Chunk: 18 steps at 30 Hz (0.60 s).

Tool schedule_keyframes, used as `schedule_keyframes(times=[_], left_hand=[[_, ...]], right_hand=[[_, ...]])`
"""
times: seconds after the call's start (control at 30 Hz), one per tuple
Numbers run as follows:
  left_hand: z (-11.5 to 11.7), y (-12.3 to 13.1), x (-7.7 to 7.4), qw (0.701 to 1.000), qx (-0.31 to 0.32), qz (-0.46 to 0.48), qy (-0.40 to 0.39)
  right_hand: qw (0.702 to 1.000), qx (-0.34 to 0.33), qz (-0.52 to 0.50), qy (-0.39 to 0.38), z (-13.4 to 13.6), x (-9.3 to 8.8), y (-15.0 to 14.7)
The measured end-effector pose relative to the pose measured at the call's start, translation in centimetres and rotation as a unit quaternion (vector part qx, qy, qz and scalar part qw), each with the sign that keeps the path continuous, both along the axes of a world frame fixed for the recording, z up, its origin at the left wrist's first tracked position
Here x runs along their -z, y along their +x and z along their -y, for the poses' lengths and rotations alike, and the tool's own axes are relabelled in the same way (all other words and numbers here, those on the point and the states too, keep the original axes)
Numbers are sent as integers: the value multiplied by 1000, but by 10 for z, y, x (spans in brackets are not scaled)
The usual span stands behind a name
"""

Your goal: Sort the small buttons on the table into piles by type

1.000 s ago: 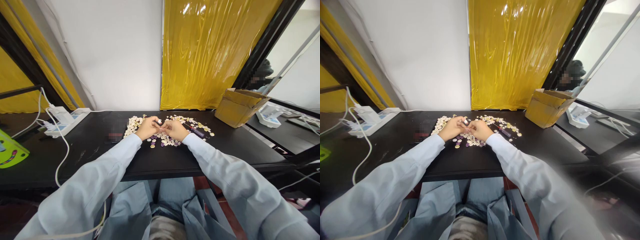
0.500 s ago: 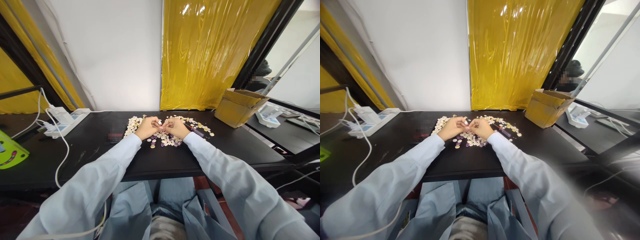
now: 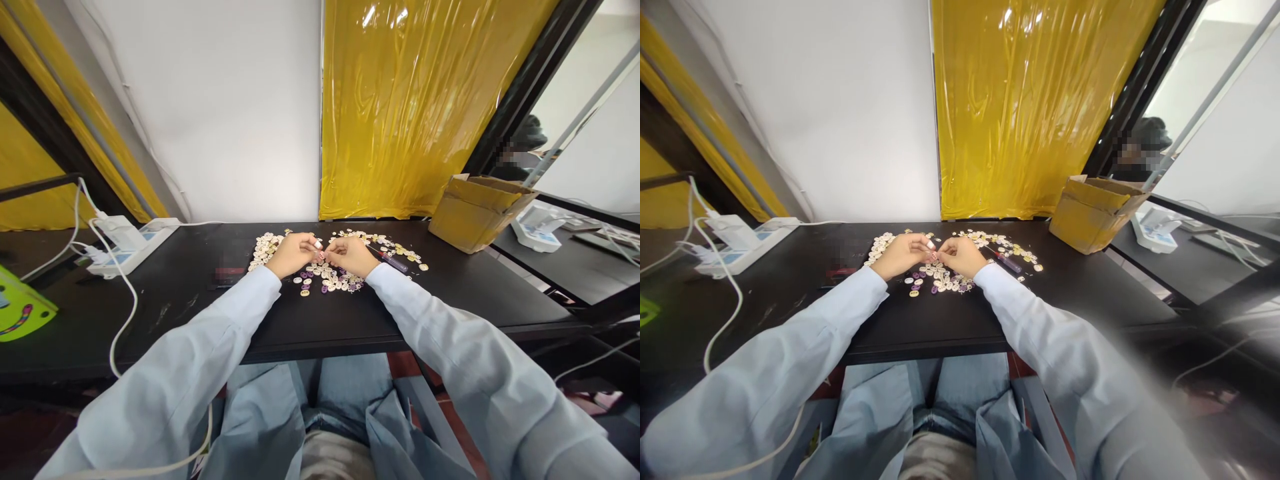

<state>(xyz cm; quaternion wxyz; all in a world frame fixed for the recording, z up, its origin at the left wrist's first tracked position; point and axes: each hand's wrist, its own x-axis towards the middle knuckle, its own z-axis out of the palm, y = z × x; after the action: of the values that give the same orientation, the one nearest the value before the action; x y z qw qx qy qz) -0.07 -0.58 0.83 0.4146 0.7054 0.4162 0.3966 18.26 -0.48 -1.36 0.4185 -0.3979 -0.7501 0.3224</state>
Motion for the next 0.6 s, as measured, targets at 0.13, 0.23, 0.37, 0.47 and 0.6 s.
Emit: schedule_keyframes(times=[0.13,0.23,0.37,0.47,0.6], left_hand=[[0,0,1,999,13,-18,29],[0,1,2,999,14,-9,35],[-2,-1,1,999,8,-11,50],[-4,-10,-3,991,-24,-80,100],[-6,-21,-9,959,-39,-236,150]], right_hand=[[1000,-9,4,-14,-2,1,1],[1000,-9,-12,-22,-3,2,-1],[999,-7,-36,-37,-2,-1,-2],[999,18,-19,-22,-2,-4,2],[996,16,80,18,-2,-5,8]])
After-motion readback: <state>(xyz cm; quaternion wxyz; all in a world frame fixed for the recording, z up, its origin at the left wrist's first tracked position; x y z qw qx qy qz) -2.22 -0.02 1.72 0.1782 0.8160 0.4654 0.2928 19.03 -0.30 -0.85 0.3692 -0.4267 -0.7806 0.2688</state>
